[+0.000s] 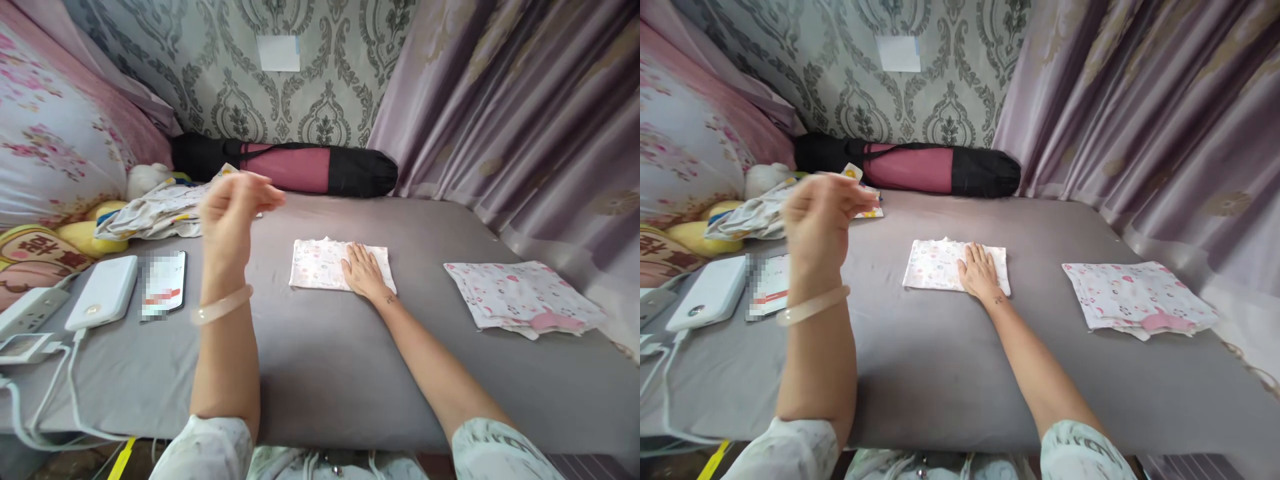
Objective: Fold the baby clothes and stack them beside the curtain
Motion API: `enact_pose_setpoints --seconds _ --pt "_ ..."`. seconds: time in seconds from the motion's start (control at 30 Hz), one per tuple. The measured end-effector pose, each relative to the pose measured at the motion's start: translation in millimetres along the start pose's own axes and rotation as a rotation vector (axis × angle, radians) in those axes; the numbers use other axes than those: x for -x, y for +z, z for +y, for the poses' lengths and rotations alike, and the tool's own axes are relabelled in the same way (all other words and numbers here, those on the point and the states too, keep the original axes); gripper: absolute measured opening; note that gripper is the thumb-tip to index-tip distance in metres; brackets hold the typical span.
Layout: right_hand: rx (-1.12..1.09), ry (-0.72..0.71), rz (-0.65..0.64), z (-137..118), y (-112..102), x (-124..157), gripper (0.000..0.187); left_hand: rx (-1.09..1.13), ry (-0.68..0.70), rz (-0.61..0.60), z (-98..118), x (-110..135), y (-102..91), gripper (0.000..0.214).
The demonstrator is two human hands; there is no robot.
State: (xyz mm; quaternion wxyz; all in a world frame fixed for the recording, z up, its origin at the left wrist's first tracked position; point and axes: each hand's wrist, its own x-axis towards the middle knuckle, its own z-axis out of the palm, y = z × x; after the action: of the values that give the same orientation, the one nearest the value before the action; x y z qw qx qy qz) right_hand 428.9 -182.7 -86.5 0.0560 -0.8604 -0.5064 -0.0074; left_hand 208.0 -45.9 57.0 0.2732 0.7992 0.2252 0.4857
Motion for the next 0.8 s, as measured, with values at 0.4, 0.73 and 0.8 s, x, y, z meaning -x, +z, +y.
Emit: enact_pose_setpoints --seconds 0.4,0.73,0.8 --pt "-0.048 -0.010 0.032 -24.5 8.7 -11.7 0.062 -0.286 -0.052 -0.315 -36.9 -2.3 33.8 0.034" --pt "-0.105 -0.008 0.001 -51.2 -2.1 -15.0 0.062 -0.583 -0.454 -0.877 -73.1 9.5 40.7 0.033" --pt "-0.142 -0.055 0.009 -67.6 -1.1 -16.2 0.062 -0.617 -0.524 -0.934 -78.7 10.6 41.8 0.033"
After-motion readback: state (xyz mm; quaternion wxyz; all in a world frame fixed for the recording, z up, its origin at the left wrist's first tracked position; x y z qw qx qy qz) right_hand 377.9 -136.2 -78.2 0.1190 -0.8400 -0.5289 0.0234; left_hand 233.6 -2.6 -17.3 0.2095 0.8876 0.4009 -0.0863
